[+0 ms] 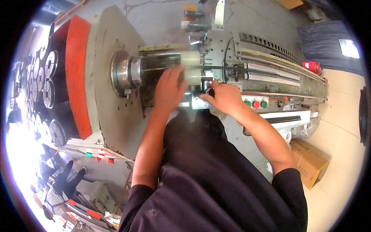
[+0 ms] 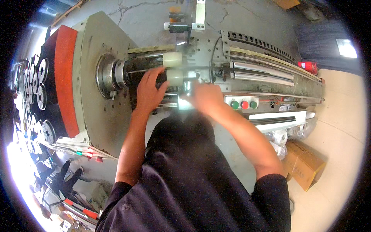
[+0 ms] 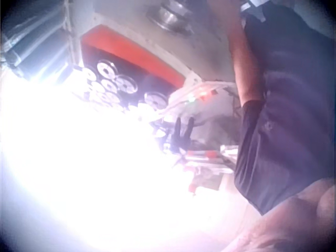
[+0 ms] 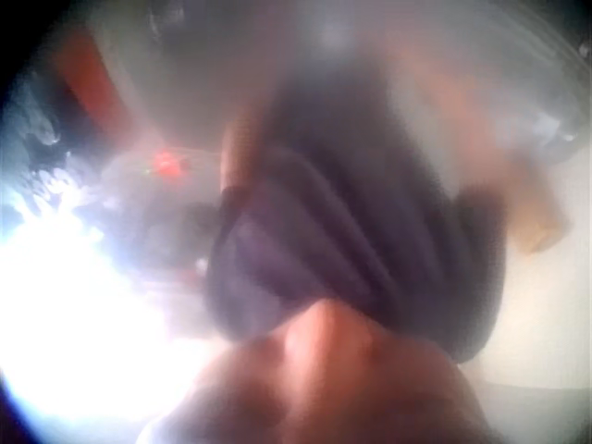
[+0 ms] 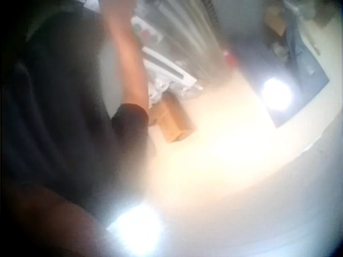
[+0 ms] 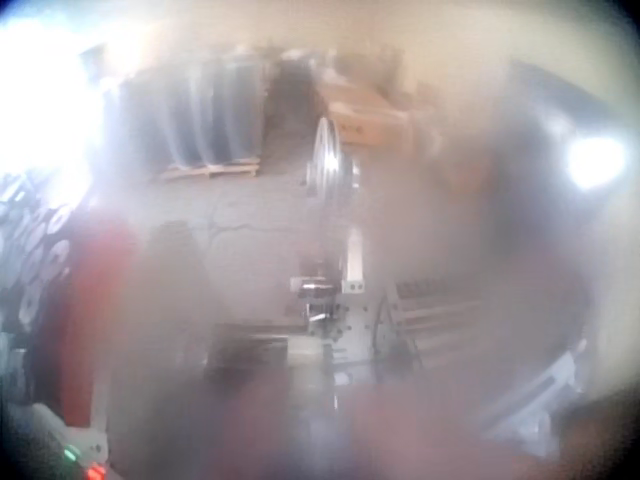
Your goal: The person operates a labeling machine, adjusting the control panel and feeding a white label roll onto the rollers. They then insert several thin metal rods into the machine and continue to adjust the label roll and machine components.
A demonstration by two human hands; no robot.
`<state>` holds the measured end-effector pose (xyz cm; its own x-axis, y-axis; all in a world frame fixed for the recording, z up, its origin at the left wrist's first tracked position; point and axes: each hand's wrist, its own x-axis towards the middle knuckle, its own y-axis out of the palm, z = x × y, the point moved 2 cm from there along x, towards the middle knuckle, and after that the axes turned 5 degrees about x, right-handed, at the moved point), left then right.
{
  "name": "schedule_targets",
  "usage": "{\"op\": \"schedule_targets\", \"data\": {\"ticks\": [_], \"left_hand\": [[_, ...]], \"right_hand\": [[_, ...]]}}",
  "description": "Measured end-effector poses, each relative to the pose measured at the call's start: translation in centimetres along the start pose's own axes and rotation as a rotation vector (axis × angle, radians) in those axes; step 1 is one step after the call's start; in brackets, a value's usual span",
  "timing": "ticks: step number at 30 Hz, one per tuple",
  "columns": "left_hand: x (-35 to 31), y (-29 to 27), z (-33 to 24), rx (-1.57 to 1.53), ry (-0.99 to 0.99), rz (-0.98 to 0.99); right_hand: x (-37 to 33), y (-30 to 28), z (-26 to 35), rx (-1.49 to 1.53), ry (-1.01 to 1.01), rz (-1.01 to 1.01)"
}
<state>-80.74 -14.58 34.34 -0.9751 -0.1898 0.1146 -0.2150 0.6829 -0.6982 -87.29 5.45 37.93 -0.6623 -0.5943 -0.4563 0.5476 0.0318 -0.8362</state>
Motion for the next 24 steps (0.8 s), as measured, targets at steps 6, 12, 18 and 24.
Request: {"op": "schedule_targets", "data": {"ticks": [6, 12, 18, 24], "left_hand": [[4.0, -0.1, -0.9, 0.139, 0.183, 0.163], [5.9, 1.5, -0.5, 0.459, 0.353, 0.161], [7.1, -1.9, -1.8, 0.232, 0.030, 0.164], [4.9, -2.7, -0.7, -0.043, -0.057, -0.058]], "right_hand": [[0.5, 1.5, -0.2, -0.199, -0.210, 0.089], [0.4, 0.5, -2.1, -0.243, -0.676, -0.070], [-1.4, -1.1, 0.4, 0.082, 0.155, -0.066], [0.1, 0.4, 0.7, -0.088, -0.006, 0.084]]}}
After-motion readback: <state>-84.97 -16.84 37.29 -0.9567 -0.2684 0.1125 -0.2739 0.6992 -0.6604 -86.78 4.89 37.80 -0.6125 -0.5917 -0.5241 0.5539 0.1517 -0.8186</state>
